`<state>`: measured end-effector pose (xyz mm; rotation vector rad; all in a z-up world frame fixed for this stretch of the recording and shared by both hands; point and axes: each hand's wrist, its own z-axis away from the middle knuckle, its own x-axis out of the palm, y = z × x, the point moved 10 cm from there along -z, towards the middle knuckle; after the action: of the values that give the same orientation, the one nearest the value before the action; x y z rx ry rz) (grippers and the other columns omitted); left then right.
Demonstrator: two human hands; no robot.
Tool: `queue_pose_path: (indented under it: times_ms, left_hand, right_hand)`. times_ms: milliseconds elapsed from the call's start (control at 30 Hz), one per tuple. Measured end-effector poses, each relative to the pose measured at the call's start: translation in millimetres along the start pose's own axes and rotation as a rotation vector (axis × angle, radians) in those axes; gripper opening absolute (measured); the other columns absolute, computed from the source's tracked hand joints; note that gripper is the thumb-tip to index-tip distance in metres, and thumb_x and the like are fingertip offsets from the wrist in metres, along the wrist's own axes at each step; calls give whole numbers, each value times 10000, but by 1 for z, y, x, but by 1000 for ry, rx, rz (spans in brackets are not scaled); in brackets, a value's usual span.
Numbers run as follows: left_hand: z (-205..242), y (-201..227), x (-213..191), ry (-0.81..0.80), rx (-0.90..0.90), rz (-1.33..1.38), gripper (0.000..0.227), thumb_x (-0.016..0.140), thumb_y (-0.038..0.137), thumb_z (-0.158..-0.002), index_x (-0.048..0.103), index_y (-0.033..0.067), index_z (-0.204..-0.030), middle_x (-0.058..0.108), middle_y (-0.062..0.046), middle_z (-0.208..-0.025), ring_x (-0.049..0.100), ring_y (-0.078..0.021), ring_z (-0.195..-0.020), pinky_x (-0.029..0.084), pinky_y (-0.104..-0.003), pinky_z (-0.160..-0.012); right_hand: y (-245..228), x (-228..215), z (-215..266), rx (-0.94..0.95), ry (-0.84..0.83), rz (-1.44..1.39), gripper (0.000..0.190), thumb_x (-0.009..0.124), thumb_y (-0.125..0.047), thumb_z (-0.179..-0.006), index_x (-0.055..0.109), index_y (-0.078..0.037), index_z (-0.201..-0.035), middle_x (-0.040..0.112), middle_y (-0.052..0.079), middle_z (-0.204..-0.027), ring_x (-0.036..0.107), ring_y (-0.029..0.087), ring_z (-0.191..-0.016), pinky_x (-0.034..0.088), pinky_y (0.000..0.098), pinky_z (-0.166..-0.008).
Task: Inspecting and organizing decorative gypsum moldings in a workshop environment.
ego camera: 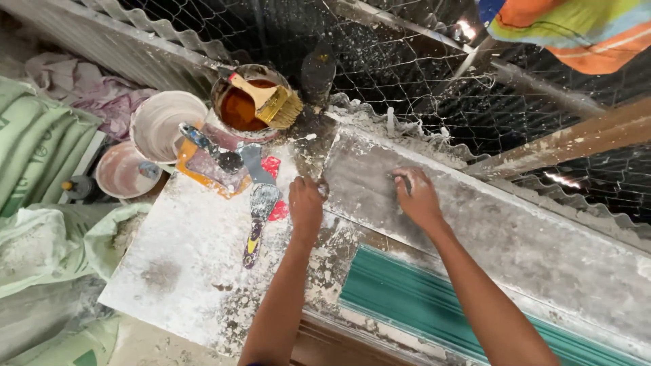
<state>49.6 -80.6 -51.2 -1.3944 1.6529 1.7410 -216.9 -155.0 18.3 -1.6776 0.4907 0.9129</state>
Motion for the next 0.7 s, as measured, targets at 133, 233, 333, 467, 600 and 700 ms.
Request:
queue_pose_path:
  times_ms: [133, 233, 333, 467, 600, 700]
  left_hand:
    - [-60, 3, 32, -66, -48, 70, 274, 563, 121, -900, 633, -44, -1108, 625, -246, -1138, 602, -407, -1057, 494, -495, -911]
    - [-99, 71, 2, -190, 88, 492, 416, 464, 207, -1052, 592, -8, -1383, 583, -250, -1419, 652, -401, -1136, 525, -443, -1031]
    - [-73, 67, -26, 5, 119, 597, 474, 563, 215, -1093, 510, -114, -1430, 428, -383, -1465, 418, -520, -1346, 359, -527, -1111]
    - [18, -24, 9, 97, -188, 309, 536, 653, 190, -958, 500, -111, -1374, 549, -335, -1232, 518, -464, -1156, 415, -553, -1016]
    - [64, -40, 31, 81, -404, 608, 529, 659, 208, -974, 471, -103, -1358, 574, -229, -1128, 615, -273, -920, 544, -433, -792]
    - [75, -80, 94, 80, -582, 886, 455, 590, 169, -1009, 474, -64, -1382, 626, -158, -973, 581, -175, -807, 513, -331, -667]
  right_hand:
    - [15, 2, 1, 32, 7, 67, 288, 519, -269, -1022, 670, -150, -1236, 617, 176, -1309, 565, 416, -1232, 450, 491, -1083]
    - [9, 8, -9, 0, 1, 170, 326, 525, -255, -1004, 656, -143, -1281, 588, 189, -1349, 511, 413, -1304, 395, 506, -1128]
    - [2, 15, -29, -51, 8, 264, 402, 541, -300, -1023, 587, -79, -1355, 545, 207, -1412, 446, 422, -1348, 341, 514, -1148]
    - [6, 33, -80, 35, -90, 369, 529, 577, -431, -991, 553, -100, -1403, 589, 226, -1362, 566, 434, -1199, 428, 530, -1031]
    - [29, 47, -93, 419, -353, 299, 473, 602, -526, -959, 653, -176, -1273, 716, 164, -1201, 674, 387, -1105, 526, 525, -951]
    - [57, 60, -107, 286, -262, 277, 526, 684, -522, -907, 639, -130, -1254, 692, 199, -1158, 653, 396, -1065, 519, 523, -888]
